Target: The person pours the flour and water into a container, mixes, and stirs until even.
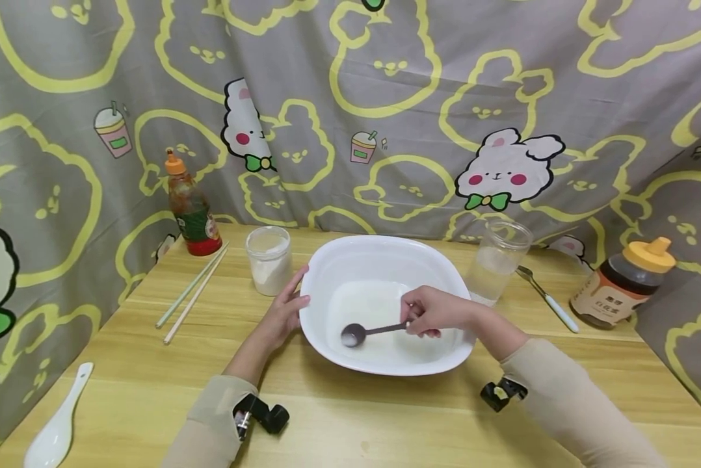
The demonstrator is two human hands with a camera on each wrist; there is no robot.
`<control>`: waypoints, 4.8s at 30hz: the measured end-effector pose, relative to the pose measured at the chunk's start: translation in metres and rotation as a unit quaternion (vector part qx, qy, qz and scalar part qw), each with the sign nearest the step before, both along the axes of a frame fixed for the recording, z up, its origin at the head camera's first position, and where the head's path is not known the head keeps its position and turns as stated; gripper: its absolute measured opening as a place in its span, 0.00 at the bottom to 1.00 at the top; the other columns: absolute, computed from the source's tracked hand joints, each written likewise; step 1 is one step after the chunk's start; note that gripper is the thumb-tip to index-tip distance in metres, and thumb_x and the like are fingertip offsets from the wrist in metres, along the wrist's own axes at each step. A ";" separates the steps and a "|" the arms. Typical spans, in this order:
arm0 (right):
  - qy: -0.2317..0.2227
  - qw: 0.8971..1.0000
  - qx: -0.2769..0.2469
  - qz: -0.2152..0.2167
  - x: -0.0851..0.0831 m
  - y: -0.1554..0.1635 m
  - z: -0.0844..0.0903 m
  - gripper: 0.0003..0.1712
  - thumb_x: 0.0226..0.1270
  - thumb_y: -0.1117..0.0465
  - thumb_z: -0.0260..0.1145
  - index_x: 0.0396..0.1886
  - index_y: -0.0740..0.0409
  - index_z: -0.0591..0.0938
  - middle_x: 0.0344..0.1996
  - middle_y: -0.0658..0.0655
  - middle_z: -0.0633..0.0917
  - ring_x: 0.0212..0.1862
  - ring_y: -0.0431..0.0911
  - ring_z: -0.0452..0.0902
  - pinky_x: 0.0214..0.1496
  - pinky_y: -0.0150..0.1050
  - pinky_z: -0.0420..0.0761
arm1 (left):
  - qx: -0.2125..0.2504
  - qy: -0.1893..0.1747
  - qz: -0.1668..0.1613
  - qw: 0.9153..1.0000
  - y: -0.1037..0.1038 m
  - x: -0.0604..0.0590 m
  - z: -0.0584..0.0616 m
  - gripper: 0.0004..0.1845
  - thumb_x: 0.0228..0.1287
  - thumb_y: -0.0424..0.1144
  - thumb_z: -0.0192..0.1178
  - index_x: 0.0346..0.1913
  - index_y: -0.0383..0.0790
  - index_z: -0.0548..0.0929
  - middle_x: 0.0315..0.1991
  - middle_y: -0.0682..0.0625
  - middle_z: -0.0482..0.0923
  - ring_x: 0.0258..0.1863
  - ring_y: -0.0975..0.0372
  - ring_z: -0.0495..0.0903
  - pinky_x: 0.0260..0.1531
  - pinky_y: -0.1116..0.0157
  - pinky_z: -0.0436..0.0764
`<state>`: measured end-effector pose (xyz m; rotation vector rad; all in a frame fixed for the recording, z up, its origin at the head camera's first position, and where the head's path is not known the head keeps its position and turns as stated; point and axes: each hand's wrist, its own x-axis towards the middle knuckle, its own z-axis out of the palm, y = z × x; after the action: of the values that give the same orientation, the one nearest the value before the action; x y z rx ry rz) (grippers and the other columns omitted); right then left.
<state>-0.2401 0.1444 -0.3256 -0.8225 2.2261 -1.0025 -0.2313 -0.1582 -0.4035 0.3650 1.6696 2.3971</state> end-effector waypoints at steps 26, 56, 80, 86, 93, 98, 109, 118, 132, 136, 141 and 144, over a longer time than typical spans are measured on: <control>0.069 0.993 0.089 -0.039 -0.006 0.058 0.027 0.04 0.47 0.73 0.59 0.23 0.62 0.73 0.11 0.53 0.73 0.11 0.41 0.64 0.10 0.31 0.66 | 0.000 -0.004 -0.003 1.000 -0.001 -0.002 -0.001 0.37 0.54 0.35 0.51 0.67 0.53 0.49 0.60 0.33 0.51 0.52 0.39 0.60 0.36 0.56 0.75; 0.118 0.983 0.018 -0.138 -0.029 0.008 -0.006 0.05 0.48 0.72 0.59 0.27 0.65 0.73 0.12 0.53 0.74 0.12 0.42 0.66 0.14 0.40 0.72 | -0.005 -0.005 0.007 1.000 0.000 -0.001 0.001 0.37 0.54 0.35 0.50 0.66 0.53 0.49 0.60 0.35 0.54 0.51 0.40 0.62 0.41 0.49 0.71; 0.005 1.000 0.015 0.001 0.005 0.036 0.016 0.04 0.50 0.70 0.61 0.28 0.65 0.76 0.14 0.55 0.75 0.13 0.40 0.65 0.12 0.29 0.66 | -0.006 -0.011 0.011 1.000 -0.001 0.000 0.001 0.36 0.54 0.35 0.50 0.66 0.54 0.50 0.60 0.36 0.54 0.51 0.41 0.62 0.38 0.55 0.74; 0.046 0.998 -0.009 -0.032 -0.004 -0.003 -0.003 0.05 0.52 0.70 0.60 0.31 0.65 0.76 0.15 0.55 0.76 0.13 0.42 0.66 0.14 0.34 0.70 | -0.005 -0.013 0.011 1.000 0.001 -0.001 0.001 0.37 0.53 0.35 0.51 0.66 0.53 0.50 0.60 0.35 0.53 0.50 0.44 0.65 0.39 0.55 0.74; 0.132 0.982 0.009 -0.134 -0.017 -0.018 -0.007 0.04 0.50 0.71 0.59 0.29 0.65 0.76 0.13 0.54 0.75 0.12 0.43 0.68 0.14 0.40 0.73 | -0.007 -0.010 0.012 1.000 0.001 -0.002 0.002 0.36 0.54 0.35 0.50 0.66 0.54 0.51 0.59 0.35 0.55 0.48 0.47 0.67 0.38 0.56 0.74; 0.153 0.970 0.034 -0.184 -0.020 0.001 -0.006 0.05 0.46 0.73 0.57 0.27 0.65 0.75 0.11 0.52 0.74 0.12 0.43 0.68 0.12 0.35 0.71 | -0.008 -0.011 0.009 1.000 0.001 -0.002 0.001 0.36 0.54 0.35 0.50 0.66 0.53 0.50 0.59 0.35 0.55 0.49 0.44 0.65 0.38 0.55 0.74; 0.110 0.983 0.090 -0.117 -0.001 0.059 0.025 0.05 0.45 0.73 0.56 0.26 0.65 0.75 0.11 0.53 0.73 0.13 0.42 0.65 0.12 0.35 0.69 | 0.000 -0.012 0.004 1.000 0.000 0.000 0.003 0.36 0.54 0.34 0.49 0.66 0.53 0.49 0.59 0.34 0.55 0.49 0.43 0.65 0.37 0.56 0.75; 0.045 0.997 0.053 -0.013 0.008 0.056 0.025 0.04 0.48 0.71 0.60 0.26 0.62 0.76 0.12 0.52 0.72 0.12 0.40 0.64 0.11 0.31 0.66 | -0.007 -0.016 0.006 1.000 0.001 0.000 0.002 0.36 0.54 0.35 0.50 0.66 0.54 0.50 0.60 0.36 0.53 0.49 0.48 0.67 0.38 0.56 0.74; 0.095 0.985 0.010 -0.140 -0.016 -0.006 -0.012 0.04 0.49 0.72 0.58 0.28 0.64 0.75 0.11 0.54 0.74 0.12 0.42 0.66 0.14 0.37 0.71 | -0.003 -0.016 0.004 1.000 0.000 -0.001 0.002 0.37 0.54 0.35 0.51 0.66 0.55 0.50 0.60 0.36 0.53 0.52 0.42 0.61 0.41 0.53 0.72; 0.119 0.975 0.037 -0.184 -0.017 0.001 -0.007 0.05 0.45 0.73 0.57 0.25 0.64 0.75 0.10 0.54 0.74 0.12 0.43 0.66 0.12 0.35 0.69 | -0.001 -0.016 0.006 1.000 0.000 -0.002 0.002 0.37 0.53 0.35 0.51 0.66 0.54 0.50 0.60 0.35 0.53 0.52 0.42 0.62 0.41 0.53 0.72; 0.128 0.971 0.066 -0.192 -0.012 0.023 0.005 0.05 0.43 0.73 0.56 0.24 0.65 0.74 0.11 0.53 0.73 0.12 0.42 0.65 0.12 0.32 0.66 | 0.000 -0.012 0.007 1.000 0.000 -0.003 0.002 0.37 0.53 0.35 0.51 0.66 0.54 0.50 0.60 0.35 0.53 0.52 0.41 0.61 0.40 0.52 0.72; 0.137 0.971 0.096 -0.169 -0.007 0.037 0.016 0.04 0.43 0.73 0.56 0.23 0.65 0.74 0.10 0.52 0.72 0.12 0.41 0.64 0.12 0.32 0.66 | -0.002 -0.013 0.004 1.000 -0.001 -0.003 0.002 0.37 0.53 0.36 0.51 0.66 0.55 0.49 0.60 0.35 0.53 0.52 0.41 0.61 0.40 0.53 0.73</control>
<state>-0.2472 0.1814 -0.3095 -0.5311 2.7167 -0.8399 -0.2338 -0.1589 -0.4019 0.3254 1.6682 2.3931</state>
